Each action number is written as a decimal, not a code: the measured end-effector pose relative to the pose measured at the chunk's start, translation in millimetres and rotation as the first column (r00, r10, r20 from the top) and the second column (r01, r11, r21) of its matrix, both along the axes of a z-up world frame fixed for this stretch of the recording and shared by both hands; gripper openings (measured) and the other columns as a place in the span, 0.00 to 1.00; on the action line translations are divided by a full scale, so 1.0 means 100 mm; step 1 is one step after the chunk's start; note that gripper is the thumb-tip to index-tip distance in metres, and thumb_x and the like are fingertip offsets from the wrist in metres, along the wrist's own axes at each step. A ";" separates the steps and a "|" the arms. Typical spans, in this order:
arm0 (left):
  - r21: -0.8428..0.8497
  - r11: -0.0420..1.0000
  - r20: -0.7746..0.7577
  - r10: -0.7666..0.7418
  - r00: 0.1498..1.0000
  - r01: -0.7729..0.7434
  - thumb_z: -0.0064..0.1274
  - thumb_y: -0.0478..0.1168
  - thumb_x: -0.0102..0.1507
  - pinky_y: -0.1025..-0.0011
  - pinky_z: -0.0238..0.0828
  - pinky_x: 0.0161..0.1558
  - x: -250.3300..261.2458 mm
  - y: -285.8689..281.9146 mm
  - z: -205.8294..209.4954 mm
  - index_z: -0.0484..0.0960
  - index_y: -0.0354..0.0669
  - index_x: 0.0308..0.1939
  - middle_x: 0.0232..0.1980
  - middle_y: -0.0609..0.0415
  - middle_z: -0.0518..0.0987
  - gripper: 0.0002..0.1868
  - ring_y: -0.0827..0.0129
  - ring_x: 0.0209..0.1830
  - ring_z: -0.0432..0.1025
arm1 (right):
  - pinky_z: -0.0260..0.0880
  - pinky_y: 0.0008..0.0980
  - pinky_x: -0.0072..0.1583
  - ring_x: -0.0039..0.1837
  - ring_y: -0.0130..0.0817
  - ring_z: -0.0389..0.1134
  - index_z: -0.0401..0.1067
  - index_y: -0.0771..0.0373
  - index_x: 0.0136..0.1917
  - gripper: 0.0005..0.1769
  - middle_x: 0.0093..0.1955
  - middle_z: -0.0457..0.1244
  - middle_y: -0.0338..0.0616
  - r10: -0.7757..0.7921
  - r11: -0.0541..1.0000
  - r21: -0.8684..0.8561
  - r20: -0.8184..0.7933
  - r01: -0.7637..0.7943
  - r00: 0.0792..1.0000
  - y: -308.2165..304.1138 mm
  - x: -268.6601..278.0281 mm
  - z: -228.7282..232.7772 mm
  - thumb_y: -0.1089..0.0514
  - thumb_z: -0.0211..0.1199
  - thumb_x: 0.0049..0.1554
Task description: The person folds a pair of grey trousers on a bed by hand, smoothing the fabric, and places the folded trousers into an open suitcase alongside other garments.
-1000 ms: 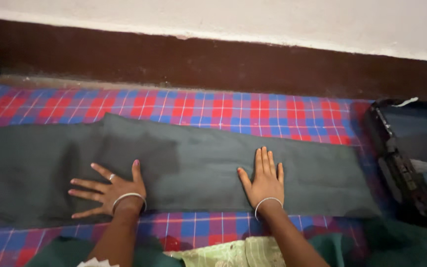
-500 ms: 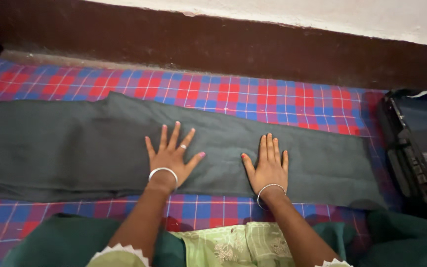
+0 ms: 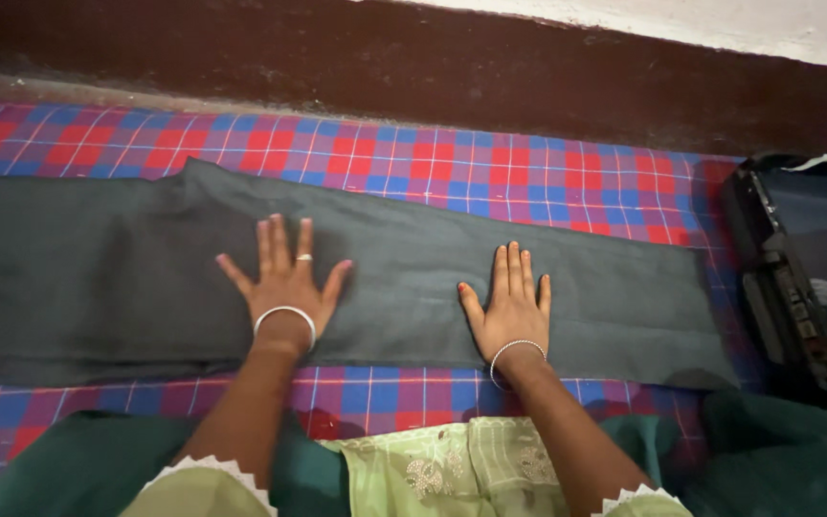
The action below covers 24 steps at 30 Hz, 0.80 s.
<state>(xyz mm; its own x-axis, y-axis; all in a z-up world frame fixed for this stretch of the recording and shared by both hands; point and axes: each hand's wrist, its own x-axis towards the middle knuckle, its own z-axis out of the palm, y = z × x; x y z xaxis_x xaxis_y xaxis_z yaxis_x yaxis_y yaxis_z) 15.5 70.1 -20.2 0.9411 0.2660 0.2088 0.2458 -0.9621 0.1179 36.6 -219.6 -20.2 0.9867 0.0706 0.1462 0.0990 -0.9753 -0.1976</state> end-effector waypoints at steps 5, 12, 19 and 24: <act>-0.052 0.948 0.015 -0.313 0.950 0.313 0.35 0.73 0.63 0.34 0.21 0.72 -0.06 -0.45 0.19 0.52 0.65 0.78 0.83 0.52 0.41 0.43 0.60 0.82 0.35 | 0.31 0.53 0.79 0.85 0.39 0.34 0.42 0.60 0.83 0.48 0.86 0.38 0.45 -0.004 1.000 0.019 -0.017 0.004 1.000 -0.02 0.01 -0.06 0.30 0.45 0.61; -0.129 0.929 -0.030 -0.352 0.935 0.346 0.44 0.68 0.62 0.36 0.26 0.74 -0.12 -0.54 0.33 0.59 0.67 0.77 0.82 0.56 0.47 0.40 0.61 0.82 0.40 | 0.37 0.55 0.79 0.86 0.44 0.38 0.45 0.63 0.82 0.48 0.85 0.41 0.51 0.007 0.992 0.125 -0.035 -0.002 0.999 0.43 0.13 -0.05 0.36 0.50 0.58; -0.066 0.941 -0.022 -0.334 0.942 0.332 0.43 0.53 0.64 0.38 0.29 0.74 -0.07 -0.51 0.21 0.59 0.67 0.76 0.82 0.60 0.50 0.34 0.63 0.81 0.42 | 0.35 0.54 0.79 0.86 0.42 0.39 0.47 0.62 0.83 0.37 0.86 0.42 0.47 0.347 0.929 0.105 0.077 -0.354 0.935 0.92 0.07 -0.02 0.41 0.42 0.67; -0.069 0.938 -0.007 -0.341 0.940 0.340 0.42 0.56 0.66 0.39 0.30 0.74 -0.06 -0.52 0.25 0.59 0.66 0.76 0.82 0.60 0.50 0.33 0.62 0.82 0.42 | 0.33 0.49 0.79 0.85 0.41 0.36 0.44 0.63 0.82 0.46 0.85 0.39 0.48 0.372 0.925 0.074 0.011 -0.372 0.928 0.65 0.21 0.16 0.32 0.46 0.63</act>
